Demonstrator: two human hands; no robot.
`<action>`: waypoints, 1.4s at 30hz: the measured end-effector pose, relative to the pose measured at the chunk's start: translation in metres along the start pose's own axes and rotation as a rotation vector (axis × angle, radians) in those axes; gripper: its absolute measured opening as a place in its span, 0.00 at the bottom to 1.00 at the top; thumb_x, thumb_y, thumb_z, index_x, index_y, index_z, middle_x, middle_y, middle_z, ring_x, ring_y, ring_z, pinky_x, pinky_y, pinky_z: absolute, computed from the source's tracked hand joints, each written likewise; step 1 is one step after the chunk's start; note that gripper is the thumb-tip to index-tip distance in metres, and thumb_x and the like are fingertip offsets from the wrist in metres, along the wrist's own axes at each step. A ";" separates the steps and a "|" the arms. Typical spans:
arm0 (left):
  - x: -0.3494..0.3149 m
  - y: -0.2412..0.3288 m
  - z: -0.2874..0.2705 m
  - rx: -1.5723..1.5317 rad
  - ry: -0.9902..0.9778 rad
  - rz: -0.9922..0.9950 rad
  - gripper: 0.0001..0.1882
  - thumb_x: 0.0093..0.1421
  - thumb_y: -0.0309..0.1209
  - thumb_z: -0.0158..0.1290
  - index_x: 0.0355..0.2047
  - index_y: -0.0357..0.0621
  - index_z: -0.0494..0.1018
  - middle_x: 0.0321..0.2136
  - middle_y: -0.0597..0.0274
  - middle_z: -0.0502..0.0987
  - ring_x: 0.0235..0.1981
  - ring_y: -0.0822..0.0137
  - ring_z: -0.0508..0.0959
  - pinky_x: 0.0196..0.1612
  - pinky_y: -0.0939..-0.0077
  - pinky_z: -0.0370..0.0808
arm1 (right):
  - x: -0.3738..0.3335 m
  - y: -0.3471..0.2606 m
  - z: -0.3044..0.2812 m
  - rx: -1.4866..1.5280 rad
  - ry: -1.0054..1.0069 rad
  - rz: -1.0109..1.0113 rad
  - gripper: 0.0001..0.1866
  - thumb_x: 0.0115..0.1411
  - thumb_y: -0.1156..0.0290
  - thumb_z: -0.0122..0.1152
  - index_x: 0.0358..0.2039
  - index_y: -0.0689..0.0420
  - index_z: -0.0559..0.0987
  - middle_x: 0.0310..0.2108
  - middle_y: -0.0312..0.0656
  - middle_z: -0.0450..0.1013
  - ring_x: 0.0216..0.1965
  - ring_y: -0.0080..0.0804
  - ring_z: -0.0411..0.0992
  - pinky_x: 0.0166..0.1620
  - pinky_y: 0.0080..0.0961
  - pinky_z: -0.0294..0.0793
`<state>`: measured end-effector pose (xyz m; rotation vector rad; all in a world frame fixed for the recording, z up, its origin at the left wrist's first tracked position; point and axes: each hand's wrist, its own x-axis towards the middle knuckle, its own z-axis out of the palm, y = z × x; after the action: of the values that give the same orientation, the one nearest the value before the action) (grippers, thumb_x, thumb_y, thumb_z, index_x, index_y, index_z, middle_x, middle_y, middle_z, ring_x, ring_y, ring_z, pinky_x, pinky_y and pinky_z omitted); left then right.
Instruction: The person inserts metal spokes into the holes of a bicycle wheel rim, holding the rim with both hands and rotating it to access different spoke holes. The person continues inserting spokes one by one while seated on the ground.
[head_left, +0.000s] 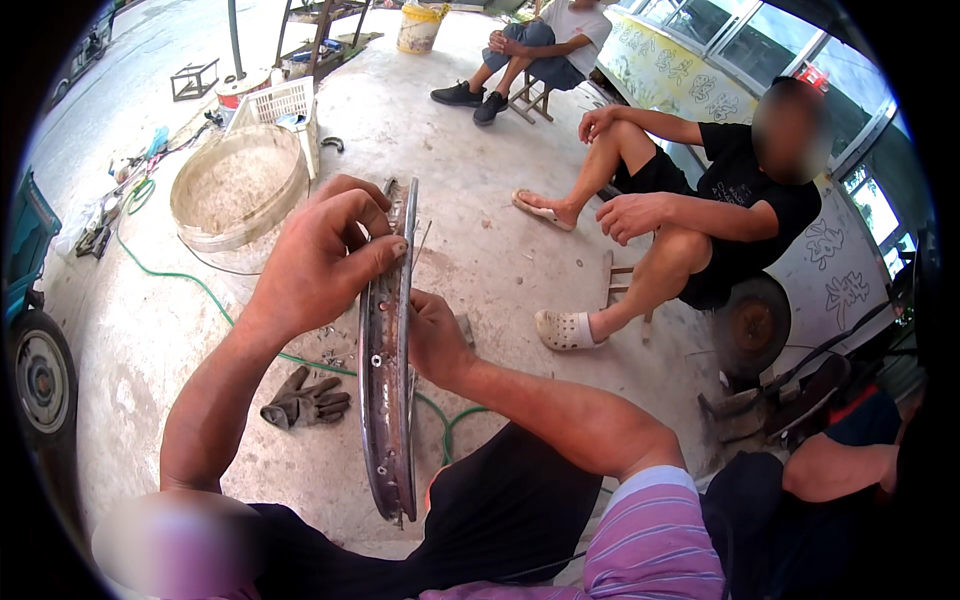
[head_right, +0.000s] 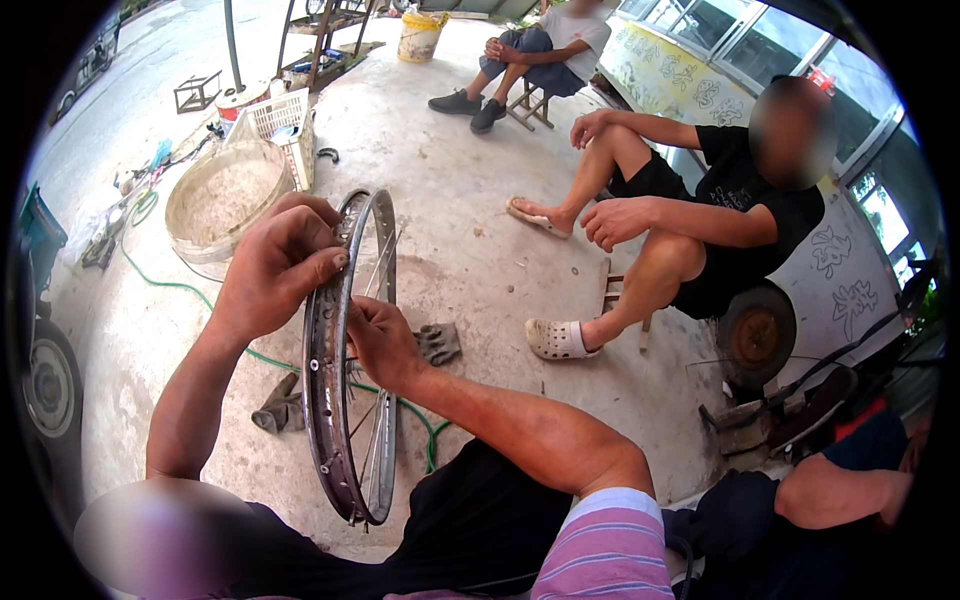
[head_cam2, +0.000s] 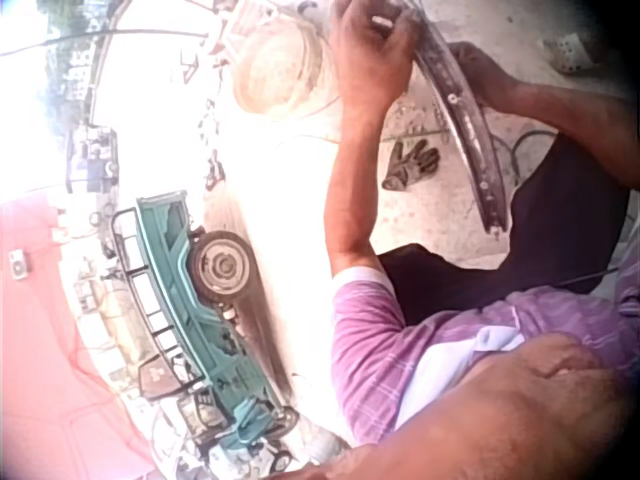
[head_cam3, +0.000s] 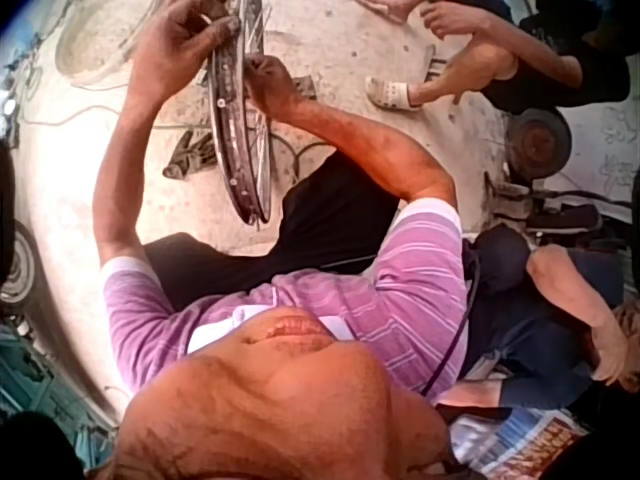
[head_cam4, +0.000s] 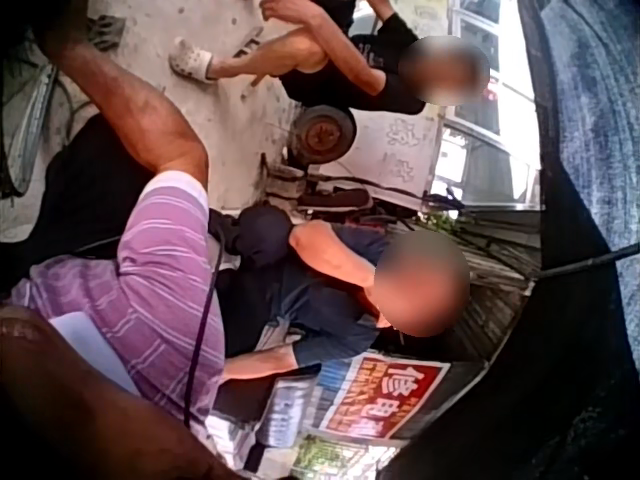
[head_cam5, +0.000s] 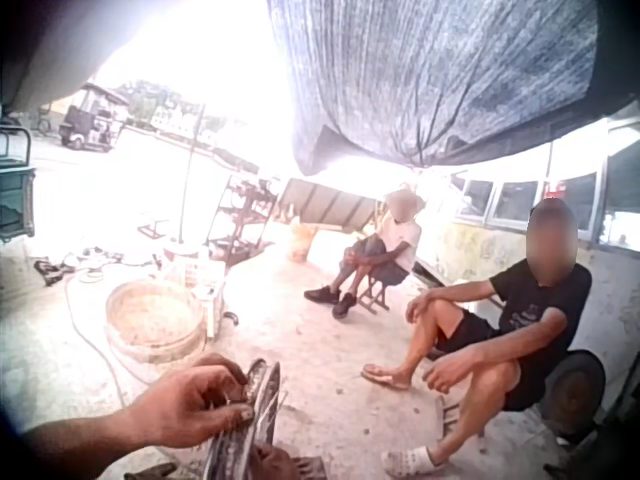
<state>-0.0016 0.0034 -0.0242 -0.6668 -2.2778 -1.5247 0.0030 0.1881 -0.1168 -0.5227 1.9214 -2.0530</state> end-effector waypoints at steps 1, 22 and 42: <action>0.000 -0.002 0.001 -0.055 -0.019 0.010 0.06 0.57 0.21 0.58 0.36 0.36 0.78 0.46 0.59 0.75 0.34 0.73 0.77 0.38 0.76 0.75 | 0.000 0.001 -0.001 -0.009 -0.006 0.001 0.23 0.73 0.50 0.50 0.27 0.54 0.75 0.19 0.23 0.64 0.19 0.09 0.55 0.21 0.15 0.53; 0.000 -0.011 0.023 0.015 0.090 0.093 0.16 0.64 0.29 0.49 0.49 0.37 0.76 0.53 0.48 0.72 0.53 0.53 0.76 0.50 0.64 0.76 | 0.021 0.010 -0.012 0.096 -0.030 0.047 0.20 0.72 0.51 0.50 0.28 0.53 0.73 0.20 0.24 0.64 0.18 0.09 0.56 0.19 0.14 0.52; 0.001 -0.081 0.017 -0.262 0.313 0.051 0.29 0.68 0.46 0.51 0.60 0.37 0.66 0.55 0.44 0.66 0.47 0.57 0.78 0.49 0.65 0.77 | 0.067 0.013 -0.027 0.111 -0.071 0.264 0.25 0.71 0.50 0.53 0.20 0.51 0.64 0.13 0.32 0.57 0.16 0.23 0.57 0.23 0.23 0.58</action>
<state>-0.0465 -0.0064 -0.0931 -0.5036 -1.8390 -1.7801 -0.0697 0.1818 -0.1266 -0.2944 1.7216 -1.9306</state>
